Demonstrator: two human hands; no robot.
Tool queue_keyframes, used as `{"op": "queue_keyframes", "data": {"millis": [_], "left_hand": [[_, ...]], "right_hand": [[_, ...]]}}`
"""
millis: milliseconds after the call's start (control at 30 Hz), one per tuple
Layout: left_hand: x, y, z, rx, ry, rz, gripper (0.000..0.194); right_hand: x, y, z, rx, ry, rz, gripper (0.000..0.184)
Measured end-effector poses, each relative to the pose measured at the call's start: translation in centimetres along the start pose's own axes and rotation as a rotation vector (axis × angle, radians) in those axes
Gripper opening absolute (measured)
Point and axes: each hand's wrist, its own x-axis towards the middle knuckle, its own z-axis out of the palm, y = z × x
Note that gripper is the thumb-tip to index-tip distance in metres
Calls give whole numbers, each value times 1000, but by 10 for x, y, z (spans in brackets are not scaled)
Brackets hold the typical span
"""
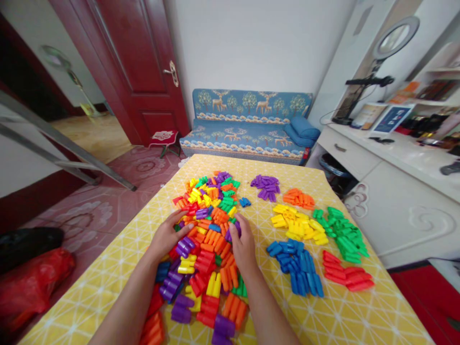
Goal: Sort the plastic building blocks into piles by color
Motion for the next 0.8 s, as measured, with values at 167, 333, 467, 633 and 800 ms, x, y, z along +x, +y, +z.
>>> {"op": "queue_keyframes", "data": {"millis": [167,333,467,633,800], "left_hand": [[-2,5,-1,-4,32,41,53],[-1,3,0,14,30,24,51],[0,1,1,17,29,20,53],[-1,2,0,16,21,26,48],[-1,1,1,12,41,53,43]], "right_hand": [[-4,-19,-8,-187,60,-214,24],[-9,-53,-6,-545,-210,-275,7],[-13,-70,1,-707,-292,-252,20],[-12,-69,6,-740,-301,-232,32],[-14,-66,8,-685,-258,-232,38]]}}
